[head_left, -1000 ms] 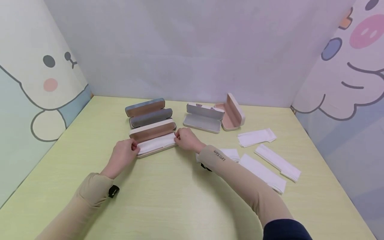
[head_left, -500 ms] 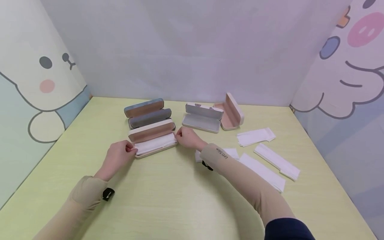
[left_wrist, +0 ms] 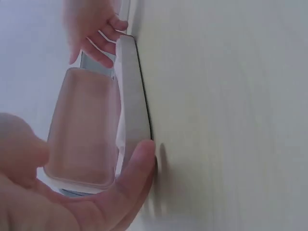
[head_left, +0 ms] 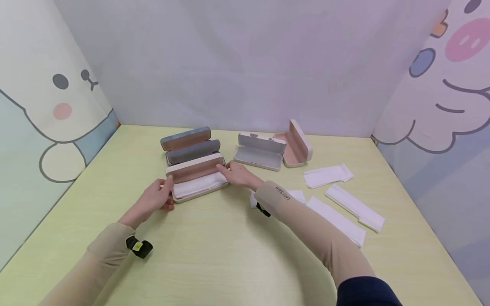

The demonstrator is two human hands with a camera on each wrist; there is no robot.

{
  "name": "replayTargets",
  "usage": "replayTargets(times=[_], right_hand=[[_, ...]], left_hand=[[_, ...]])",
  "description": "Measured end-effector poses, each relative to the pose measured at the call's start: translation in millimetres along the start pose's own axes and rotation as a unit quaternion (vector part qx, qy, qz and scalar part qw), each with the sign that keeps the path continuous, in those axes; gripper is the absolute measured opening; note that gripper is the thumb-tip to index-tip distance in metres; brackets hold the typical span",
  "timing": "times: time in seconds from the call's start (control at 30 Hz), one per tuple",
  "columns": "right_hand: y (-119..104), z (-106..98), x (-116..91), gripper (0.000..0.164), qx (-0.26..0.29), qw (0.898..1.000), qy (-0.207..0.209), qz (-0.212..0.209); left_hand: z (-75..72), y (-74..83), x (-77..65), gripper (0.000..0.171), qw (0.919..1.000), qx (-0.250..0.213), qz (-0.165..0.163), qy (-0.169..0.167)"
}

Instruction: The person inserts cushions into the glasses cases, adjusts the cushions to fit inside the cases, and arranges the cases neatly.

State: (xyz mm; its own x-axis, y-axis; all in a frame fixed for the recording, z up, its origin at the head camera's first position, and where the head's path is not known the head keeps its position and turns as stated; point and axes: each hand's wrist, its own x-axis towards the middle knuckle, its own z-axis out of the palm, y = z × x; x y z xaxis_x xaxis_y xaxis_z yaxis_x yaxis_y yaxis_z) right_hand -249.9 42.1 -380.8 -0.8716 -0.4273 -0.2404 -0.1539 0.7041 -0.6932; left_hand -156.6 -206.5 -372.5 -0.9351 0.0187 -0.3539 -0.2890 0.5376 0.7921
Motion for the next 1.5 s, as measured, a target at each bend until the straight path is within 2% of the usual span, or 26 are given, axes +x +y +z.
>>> replayTargets(times=[0.07, 0.2, 0.43, 0.73, 1.03, 1.23, 1.5], right_hand=[[-1, 0, 0, 0.064, -0.001, 1.000, 0.001, 0.002], [-1, 1, 2, 0.065, -0.001, 1.000, 0.003, 0.006], [-1, 0, 6, 0.067, 0.026, 0.999, 0.016, 0.010], [-3, -4, 7, 0.063, 0.011, 1.000, 0.025, 0.011], [-9, -10, 6, 0.047, 0.080, 0.997, -0.014, 0.010], [-12, -9, 6, 0.044, 0.075, 0.997, -0.031, 0.006], [-14, -11, 4, 0.041, 0.057, 0.998, -0.033, -0.007]], left_hand=[[0.3, 1.7, 0.6, 0.076, 0.9991, -0.039, -0.012, -0.010], [-0.5, 4.8, 2.0, 0.085, 0.9977, -0.059, -0.027, -0.018], [-0.5, 8.3, 5.2, 0.085, 0.9981, -0.053, -0.026, -0.019], [1.2, 13.2, 6.7, 0.077, 0.9988, -0.039, -0.028, -0.007], [5.8, 14.0, 5.3, 0.068, 0.9991, -0.030, -0.028, 0.009], [4.0, 12.2, 1.3, 0.070, 0.9987, -0.042, -0.030, -0.001], [2.5, 13.1, 0.3, 0.066, 0.9967, -0.070, -0.035, -0.022]])
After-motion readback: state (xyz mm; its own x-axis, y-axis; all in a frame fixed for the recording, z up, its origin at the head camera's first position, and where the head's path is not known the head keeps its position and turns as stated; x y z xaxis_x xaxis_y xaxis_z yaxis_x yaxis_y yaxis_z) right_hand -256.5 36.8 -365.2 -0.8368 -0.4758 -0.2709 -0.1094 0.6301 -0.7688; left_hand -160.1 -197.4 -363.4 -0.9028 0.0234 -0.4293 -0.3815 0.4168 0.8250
